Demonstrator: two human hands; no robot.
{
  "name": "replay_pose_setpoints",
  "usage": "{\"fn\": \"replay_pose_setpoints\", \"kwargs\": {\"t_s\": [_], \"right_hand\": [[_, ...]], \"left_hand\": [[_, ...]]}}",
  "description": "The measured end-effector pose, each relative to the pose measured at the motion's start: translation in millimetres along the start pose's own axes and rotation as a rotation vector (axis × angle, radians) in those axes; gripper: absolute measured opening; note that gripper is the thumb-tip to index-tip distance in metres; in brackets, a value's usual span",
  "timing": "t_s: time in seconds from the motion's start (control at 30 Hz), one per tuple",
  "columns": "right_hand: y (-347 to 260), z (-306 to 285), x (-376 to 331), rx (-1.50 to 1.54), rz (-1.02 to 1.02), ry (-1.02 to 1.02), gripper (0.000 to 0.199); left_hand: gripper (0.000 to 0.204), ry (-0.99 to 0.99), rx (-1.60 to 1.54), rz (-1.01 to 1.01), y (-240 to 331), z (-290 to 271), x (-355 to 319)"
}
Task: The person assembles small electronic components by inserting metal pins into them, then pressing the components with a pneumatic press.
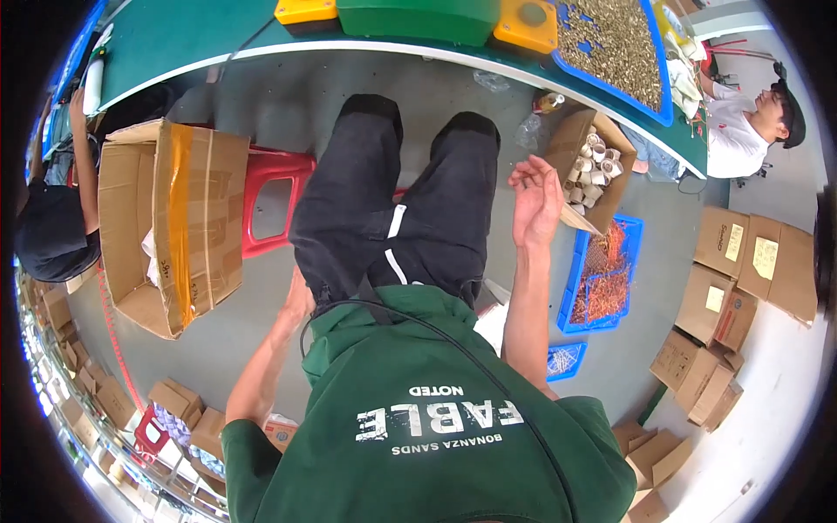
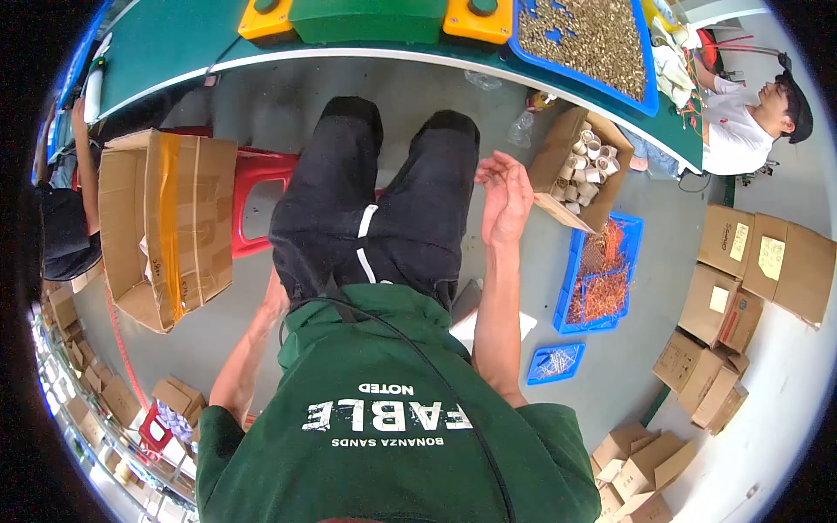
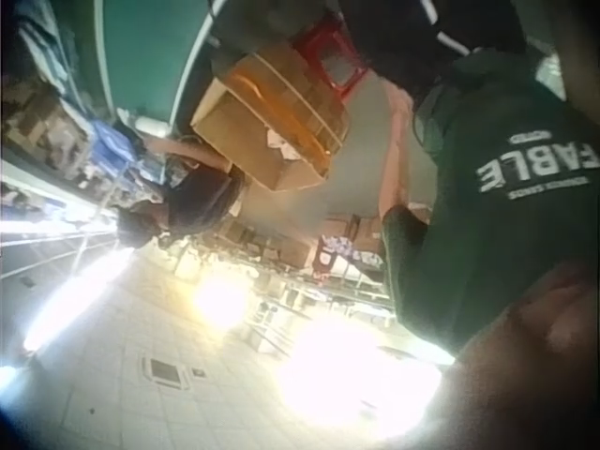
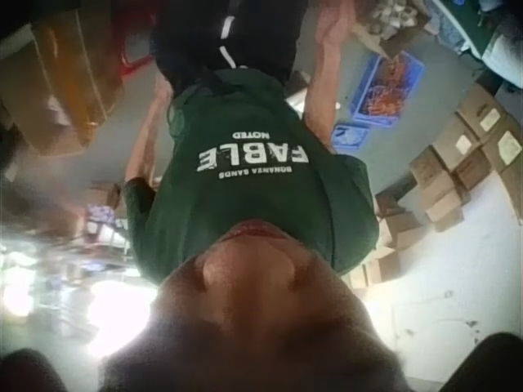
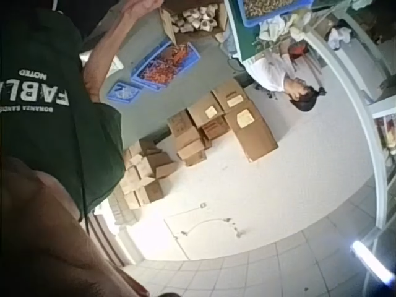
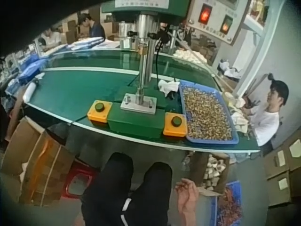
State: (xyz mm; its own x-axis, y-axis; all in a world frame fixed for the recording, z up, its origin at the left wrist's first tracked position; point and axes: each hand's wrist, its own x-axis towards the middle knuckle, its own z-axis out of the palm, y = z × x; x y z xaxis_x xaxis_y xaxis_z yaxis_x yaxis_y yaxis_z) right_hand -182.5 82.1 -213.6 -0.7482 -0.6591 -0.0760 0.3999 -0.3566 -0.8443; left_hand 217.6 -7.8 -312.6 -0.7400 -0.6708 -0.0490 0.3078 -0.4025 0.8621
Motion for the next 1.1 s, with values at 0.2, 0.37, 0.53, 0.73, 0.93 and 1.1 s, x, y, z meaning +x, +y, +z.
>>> {"fn": "replay_pose_setpoints", "kwargs": {"t_s": [0.2,0.37,0.53,0.73,0.93,1.1], "right_hand": [[7,-2,-1,-0.058,0.034,-0.03,0.046],[6,15,2,-0.059,0.07,-0.111,0.04],[8,25,1,-0.114,0.079,-0.17,0.041],[10,23,-2,-0.095,0.079,-0.162,0.039],[6,8,-4,-0.122,0.084,-0.112,0.042],[11,19,2,-0.117,0.092,-0.193,0.041]], "left_hand": [[0.08,0.293,-0.088,-0.093,6,7,2],[0.073,0.212,0.107,-0.02,8,40,41],[0.066,0.081,0.235,-0.001,2,60,61],[0.058,-0.091,0.418,0.01,23,50,35],[0.05,-0.263,0.647,-0.004,72,21,-24],[0.045,-0.289,0.856,0.007,51,76,54]]}}
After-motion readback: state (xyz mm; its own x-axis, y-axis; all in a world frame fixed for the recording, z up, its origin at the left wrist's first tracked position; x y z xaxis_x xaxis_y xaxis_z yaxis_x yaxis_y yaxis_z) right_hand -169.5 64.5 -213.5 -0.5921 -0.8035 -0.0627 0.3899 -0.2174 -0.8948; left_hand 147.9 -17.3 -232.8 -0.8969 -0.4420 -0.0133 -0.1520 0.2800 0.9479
